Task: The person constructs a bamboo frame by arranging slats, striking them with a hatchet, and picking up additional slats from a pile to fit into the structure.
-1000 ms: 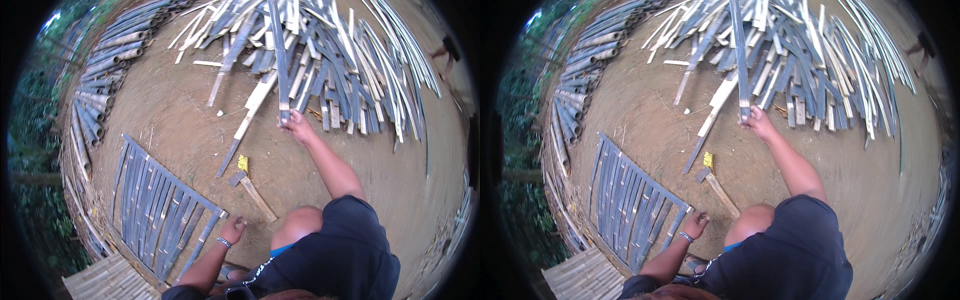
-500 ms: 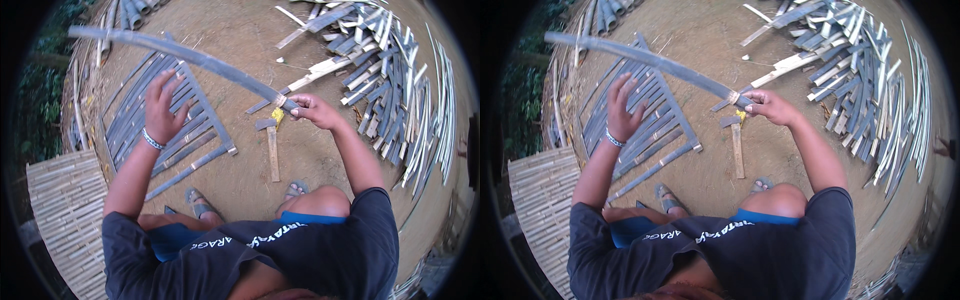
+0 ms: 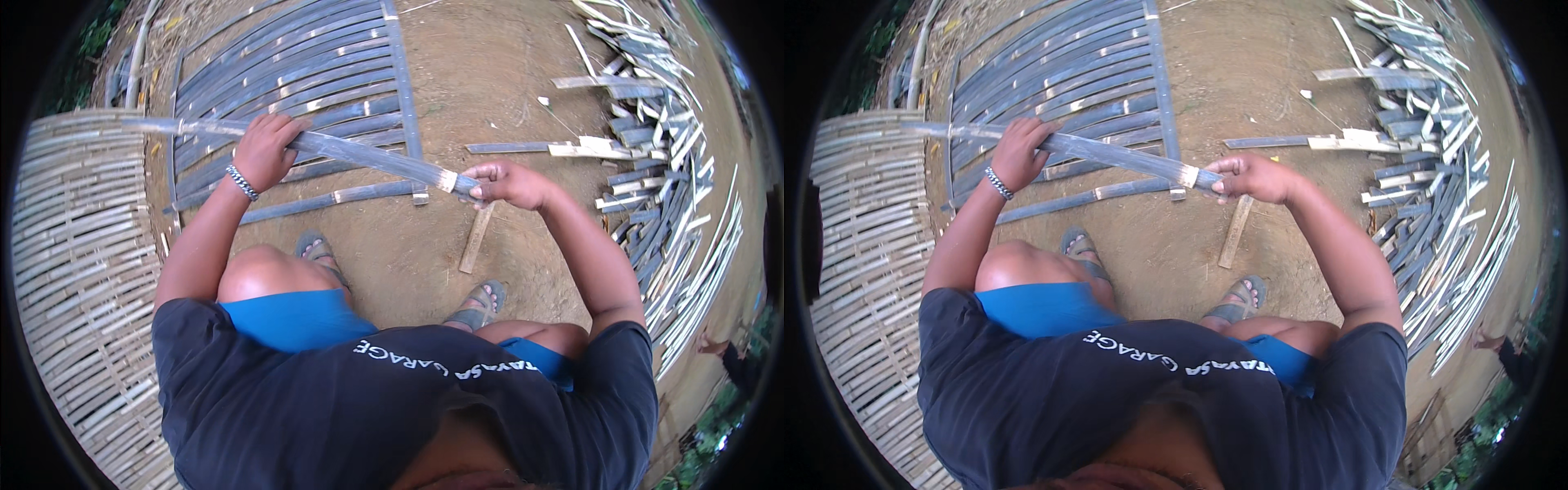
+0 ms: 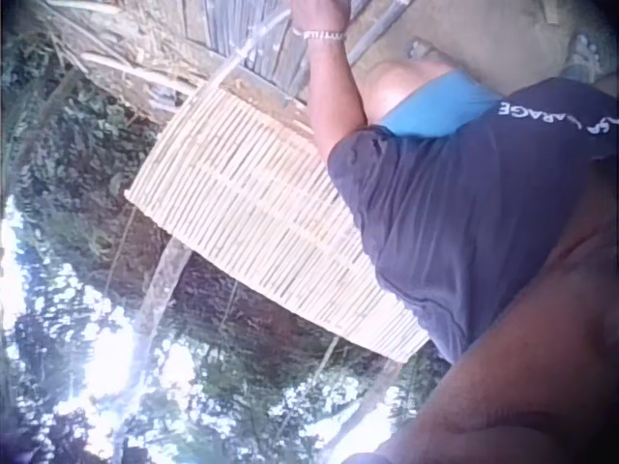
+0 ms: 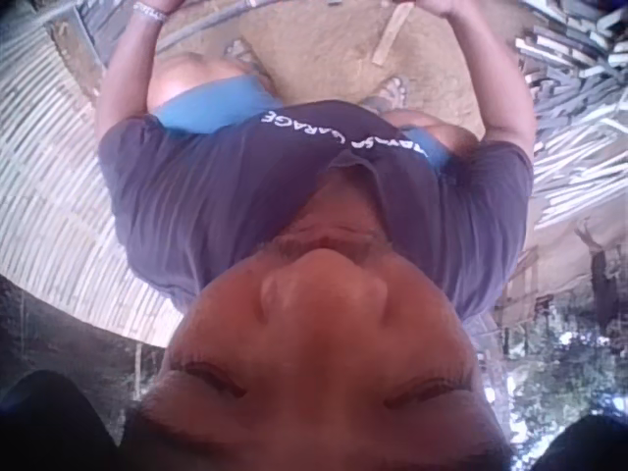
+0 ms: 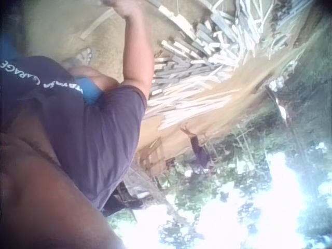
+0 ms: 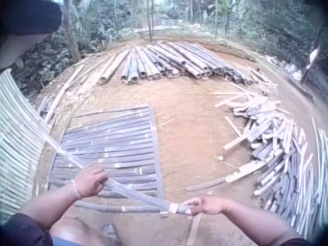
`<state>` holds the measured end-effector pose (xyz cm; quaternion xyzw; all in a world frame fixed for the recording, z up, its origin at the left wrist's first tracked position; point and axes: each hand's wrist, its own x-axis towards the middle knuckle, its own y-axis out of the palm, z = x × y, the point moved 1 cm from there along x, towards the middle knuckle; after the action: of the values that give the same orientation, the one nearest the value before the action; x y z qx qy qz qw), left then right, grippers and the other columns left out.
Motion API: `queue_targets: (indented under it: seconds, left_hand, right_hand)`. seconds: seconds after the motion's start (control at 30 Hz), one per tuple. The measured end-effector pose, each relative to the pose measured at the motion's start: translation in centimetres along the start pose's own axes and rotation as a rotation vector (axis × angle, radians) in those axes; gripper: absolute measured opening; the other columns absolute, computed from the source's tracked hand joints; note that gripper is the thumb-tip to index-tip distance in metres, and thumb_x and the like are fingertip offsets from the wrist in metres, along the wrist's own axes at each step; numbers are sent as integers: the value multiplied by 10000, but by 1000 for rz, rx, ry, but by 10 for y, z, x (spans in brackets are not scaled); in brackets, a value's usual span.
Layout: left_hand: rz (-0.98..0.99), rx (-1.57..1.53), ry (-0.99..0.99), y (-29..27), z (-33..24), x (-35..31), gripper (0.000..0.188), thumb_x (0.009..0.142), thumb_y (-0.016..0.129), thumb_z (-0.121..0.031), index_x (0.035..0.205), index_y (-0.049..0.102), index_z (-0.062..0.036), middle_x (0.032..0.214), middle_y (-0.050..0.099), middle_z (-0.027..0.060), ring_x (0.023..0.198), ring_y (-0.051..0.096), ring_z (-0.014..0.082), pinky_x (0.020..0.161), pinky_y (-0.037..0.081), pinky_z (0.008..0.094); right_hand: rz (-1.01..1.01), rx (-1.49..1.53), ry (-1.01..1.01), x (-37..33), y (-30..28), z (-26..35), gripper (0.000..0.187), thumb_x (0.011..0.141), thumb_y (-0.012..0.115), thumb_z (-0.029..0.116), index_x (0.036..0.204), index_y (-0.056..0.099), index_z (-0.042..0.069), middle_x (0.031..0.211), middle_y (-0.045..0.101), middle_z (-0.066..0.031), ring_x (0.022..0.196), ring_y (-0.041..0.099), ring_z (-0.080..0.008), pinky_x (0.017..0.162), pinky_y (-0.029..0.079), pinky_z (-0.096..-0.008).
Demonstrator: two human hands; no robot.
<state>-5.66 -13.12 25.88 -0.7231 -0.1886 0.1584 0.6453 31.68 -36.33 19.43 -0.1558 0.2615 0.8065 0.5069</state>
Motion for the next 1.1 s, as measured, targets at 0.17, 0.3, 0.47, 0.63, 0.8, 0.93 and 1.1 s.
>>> queue_targets:
  seconds: [0.17, 0.3, 0.47, 0.63, 0.8, 0.93, 1.1]
  left_hand:
    - [-640, 74, -360, 23, -1, -15, 797, 728, 689, -24, 1474, 428, -128, 1411, 500, 145, 1265, 518, 338, 1158, 293, 575]
    - [-955, -1196, -746, 89, 39, -33, 779, 860, 640, -43, 1539, 270, -133, 1416, 482, 193, 1291, 523, 302, 1021, 462, 538]
    - [-682, -1755, -780, 102, 39, 17, 481, 926, 654, -134, 1343, 421, -81, 1020, 595, 117, 960, 646, 228, 785, 553, 380]
    - [-452, -1230, -761, 38, 46, 25, 385, 900, 711, -257, 1198, 565, -63, 778, 657, 115, 773, 704, 245, 693, 568, 344]
    - [-249, -589, -387, 57, 84, -36, 483, 833, 675, -220, 1296, 599, -104, 1028, 713, 200, 940, 682, 398, 832, 547, 485]
    - [18, -487, -268, 86, 67, -83, 519, 821, 673, -195, 1330, 598, -127, 1137, 709, 177, 1035, 674, 364, 934, 519, 485]
    - [165, -525, -350, 101, 81, -118, 520, 826, 645, -160, 1341, 578, -151, 1127, 716, 149, 1045, 677, 354, 915, 533, 475]
  right_hand:
    - [-172, -35, 85, 21, 41, -29, 453, 929, 718, 150, 1346, 610, 10, 1169, 699, -56, 1028, 665, -169, 949, 533, -348]
    - [-289, 18, 50, 49, 102, -66, 419, 961, 701, 171, 1356, 628, 50, 1121, 713, -11, 1018, 641, -104, 953, 502, -305]
    - [-479, -101, 97, 103, 173, -106, 470, 953, 694, 156, 1394, 583, 36, 1222, 702, -64, 1090, 650, -159, 992, 488, -323]
    - [-473, -813, -37, 136, 193, -74, 647, 869, 751, 136, 1460, 494, 72, 1358, 603, -217, 1240, 604, -331, 1043, 479, -397]
    - [-1078, -1209, -509, 127, 107, -9, 773, 787, 814, 190, 1468, 468, 71, 1510, 430, -269, 1397, 406, -453, 1166, 308, -539]
    - [-1104, -1603, -319, 76, 84, 47, 928, 723, 885, 334, 1507, 432, 129, 1531, 336, -204, 1414, 308, -424, 1167, 214, -607]
    - [-931, -1757, -236, 25, 57, -1, 981, 713, 893, 370, 1536, 390, 191, 1522, 335, -198, 1384, 328, -431, 1149, 223, -601]
